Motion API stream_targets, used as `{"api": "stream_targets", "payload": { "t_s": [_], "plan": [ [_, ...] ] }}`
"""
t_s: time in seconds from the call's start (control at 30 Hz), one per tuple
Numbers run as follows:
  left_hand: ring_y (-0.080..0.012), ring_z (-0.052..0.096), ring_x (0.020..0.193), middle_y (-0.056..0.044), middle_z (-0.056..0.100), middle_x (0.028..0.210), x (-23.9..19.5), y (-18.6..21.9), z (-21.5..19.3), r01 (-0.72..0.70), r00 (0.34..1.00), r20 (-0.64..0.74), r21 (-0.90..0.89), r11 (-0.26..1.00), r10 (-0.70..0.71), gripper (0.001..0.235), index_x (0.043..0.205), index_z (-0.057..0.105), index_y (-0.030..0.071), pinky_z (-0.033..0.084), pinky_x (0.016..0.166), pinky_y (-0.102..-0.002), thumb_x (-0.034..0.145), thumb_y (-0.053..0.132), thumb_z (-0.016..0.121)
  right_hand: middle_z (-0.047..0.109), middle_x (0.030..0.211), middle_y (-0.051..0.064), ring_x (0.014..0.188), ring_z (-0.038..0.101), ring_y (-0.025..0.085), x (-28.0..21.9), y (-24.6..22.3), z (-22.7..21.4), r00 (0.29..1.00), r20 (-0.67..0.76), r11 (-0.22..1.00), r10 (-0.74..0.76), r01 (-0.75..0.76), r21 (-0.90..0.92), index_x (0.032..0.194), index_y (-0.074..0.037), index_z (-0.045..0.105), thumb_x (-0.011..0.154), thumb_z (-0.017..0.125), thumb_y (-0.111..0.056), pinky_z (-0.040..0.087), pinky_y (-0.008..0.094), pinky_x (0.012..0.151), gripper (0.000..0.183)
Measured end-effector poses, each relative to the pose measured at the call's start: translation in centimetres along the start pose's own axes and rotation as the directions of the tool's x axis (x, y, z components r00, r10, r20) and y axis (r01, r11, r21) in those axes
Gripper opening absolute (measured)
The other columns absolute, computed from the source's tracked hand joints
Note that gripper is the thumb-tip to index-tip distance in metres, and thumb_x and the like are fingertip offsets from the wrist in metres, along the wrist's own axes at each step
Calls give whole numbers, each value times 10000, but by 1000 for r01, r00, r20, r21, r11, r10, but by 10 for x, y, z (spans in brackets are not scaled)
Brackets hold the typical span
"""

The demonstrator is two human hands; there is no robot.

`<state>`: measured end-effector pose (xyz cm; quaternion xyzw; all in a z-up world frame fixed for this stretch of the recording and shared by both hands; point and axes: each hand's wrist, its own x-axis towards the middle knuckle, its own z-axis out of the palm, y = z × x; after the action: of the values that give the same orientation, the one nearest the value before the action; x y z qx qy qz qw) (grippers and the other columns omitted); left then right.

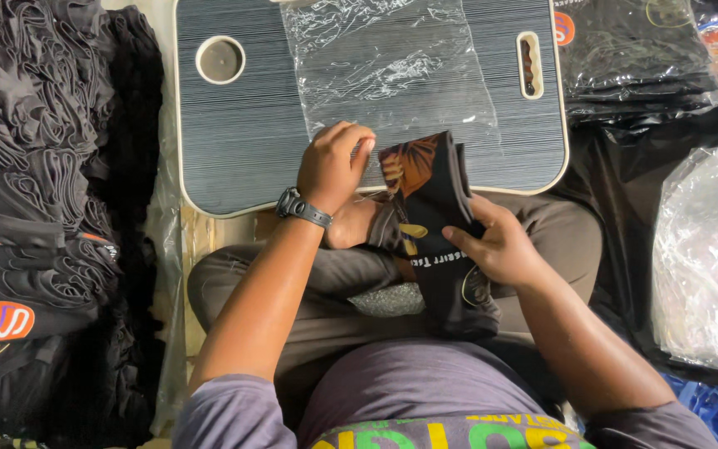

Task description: The person picks up a folded black t-shirt from a stack, places it inside a clear plastic sleeve, and seals the adhesive edge of the sleeve on a small tray.

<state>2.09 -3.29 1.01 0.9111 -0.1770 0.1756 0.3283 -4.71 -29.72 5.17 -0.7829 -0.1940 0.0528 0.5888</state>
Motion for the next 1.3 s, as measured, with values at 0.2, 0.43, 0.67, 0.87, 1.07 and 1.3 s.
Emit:
{"api": "stream_targets", "payload": {
  "t_s": [0.2,0.43,0.67,0.87,1.07,1.3],
  "plan": [
    [-221,626,793,9,599,871,1,43,-16,-115,962,-234,128,985,143,94,927,635,182,528,704,-340,937,232,556,639,962,244,918,621,437,8,-5,19,999,24,976,30,-24,-217,964,42,649,771,681,-33,490,489,736,210],
    [-222,625,788,4,604,869,4,108,-19,-262,932,-265,-17,965,249,108,965,662,172,524,714,-344,860,174,636,615,1067,96,780,645,389,4,44,46,968,166,660,-189,250,-708,1050,-50,646,798,576,-160,559,478,554,284],
    [-368,284,1382,-210,363,1429,-5,84,-62,-139,656,-749,-2,990,90,448,1224,511,-25,270,1128,-493,1020,360,408,557,826,108,775,609,397,30,-14,53,921,29,843,-388,368,-393,857,-27,600,859,655,-150,507,393,568,134],
    [-399,98,1430,-294,83,1545,-14,108,-44,323,889,-27,-673,665,-458,529,1497,108,-19,59,1184,-497,1076,292,183,592,1154,181,1113,558,432,36,-7,75,908,66,820,-414,403,-407,1068,-17,615,720,617,-68,530,474,750,352],
    [-446,55,1438,-326,32,1543,-9,155,-110,216,973,79,-641,737,-216,785,1492,8,-42,30,1181,-528,1010,500,309,484,1282,146,1357,329,317,54,-59,60,793,184,470,-581,512,-719,1330,64,427,903,502,-38,372,387,1064,446],
    [-326,-6,1568,-195,-9,1628,-22,165,-103,18,999,-15,-468,884,-29,782,1531,34,83,91,1327,-478,1003,635,205,554,1049,163,944,570,257,27,-54,62,844,-299,882,-445,471,16,1080,-6,515,925,525,-94,466,414,869,178]
  ]
}}
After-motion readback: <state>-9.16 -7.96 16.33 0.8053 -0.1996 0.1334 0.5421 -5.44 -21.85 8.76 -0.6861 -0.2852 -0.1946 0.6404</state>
